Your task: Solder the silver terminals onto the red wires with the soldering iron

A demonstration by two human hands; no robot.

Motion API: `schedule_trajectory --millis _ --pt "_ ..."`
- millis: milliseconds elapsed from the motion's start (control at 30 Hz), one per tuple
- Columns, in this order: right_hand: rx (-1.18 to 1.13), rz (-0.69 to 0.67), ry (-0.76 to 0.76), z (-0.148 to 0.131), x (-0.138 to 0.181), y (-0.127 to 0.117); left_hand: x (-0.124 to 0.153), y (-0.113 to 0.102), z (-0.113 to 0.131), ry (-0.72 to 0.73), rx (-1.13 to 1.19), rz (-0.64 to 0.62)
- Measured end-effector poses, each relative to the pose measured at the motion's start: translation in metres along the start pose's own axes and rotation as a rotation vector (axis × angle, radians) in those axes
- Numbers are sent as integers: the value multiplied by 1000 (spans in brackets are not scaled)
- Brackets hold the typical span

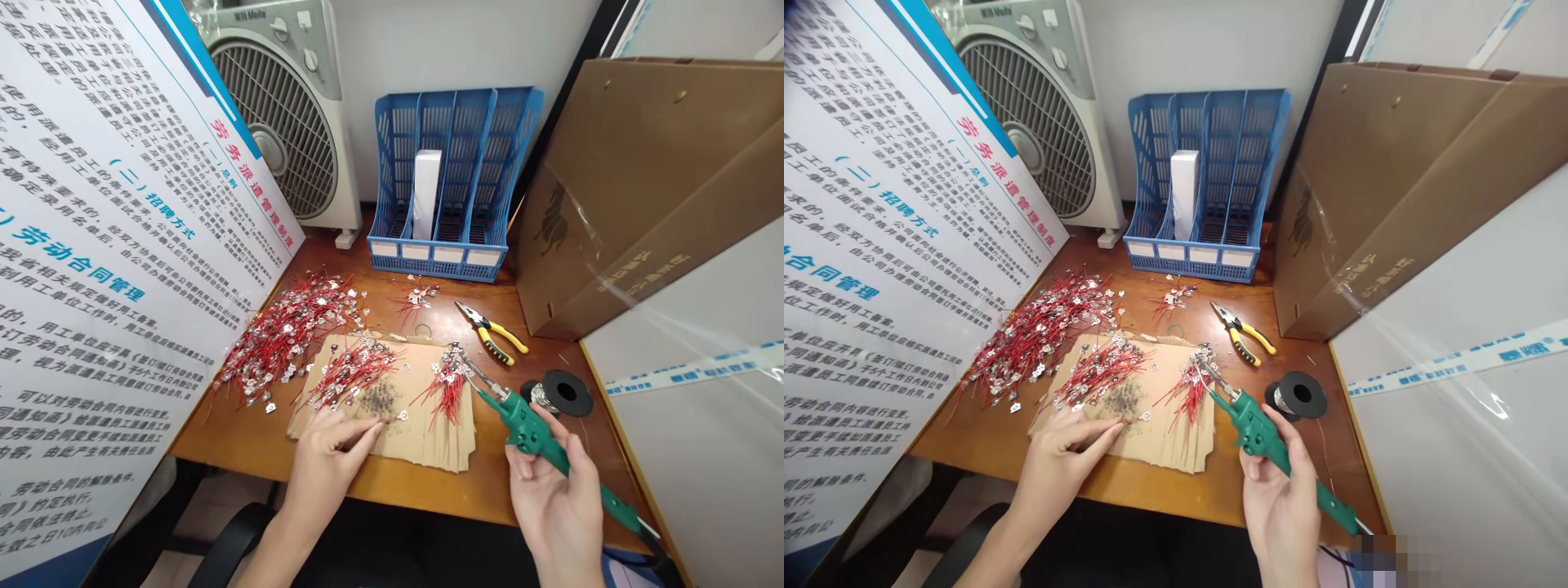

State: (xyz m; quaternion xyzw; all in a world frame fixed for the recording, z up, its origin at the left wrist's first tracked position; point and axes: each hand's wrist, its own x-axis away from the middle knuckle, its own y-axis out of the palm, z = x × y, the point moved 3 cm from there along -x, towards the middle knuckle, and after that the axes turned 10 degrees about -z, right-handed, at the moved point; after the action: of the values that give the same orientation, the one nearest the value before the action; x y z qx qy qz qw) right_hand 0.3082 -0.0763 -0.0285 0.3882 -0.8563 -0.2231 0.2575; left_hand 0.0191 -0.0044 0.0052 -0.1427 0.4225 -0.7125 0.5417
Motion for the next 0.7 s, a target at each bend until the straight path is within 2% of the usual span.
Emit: schedule_trajectory --millis 167,300,433,533,600,700 --pt "-30 -31 -22 -5 -2 6 -8 6 9 -115 133 108" --pt "-58 -53 -42 -8 -2 5 -37 20 29 -95 122 202" --pt "-62 -70 -59 -8 -2 4 -67 49 51 -65 31 114" --pt "-55 -62 -70 -7 -3 3 -70 64 63 -29 -11 14" --pt "-52 -54 -59 -6 -3 3 -62 64 66 -5 9 -18" --pt "-53 -40 -15 -5 -3 2 -42 48 61 29 81 -58"
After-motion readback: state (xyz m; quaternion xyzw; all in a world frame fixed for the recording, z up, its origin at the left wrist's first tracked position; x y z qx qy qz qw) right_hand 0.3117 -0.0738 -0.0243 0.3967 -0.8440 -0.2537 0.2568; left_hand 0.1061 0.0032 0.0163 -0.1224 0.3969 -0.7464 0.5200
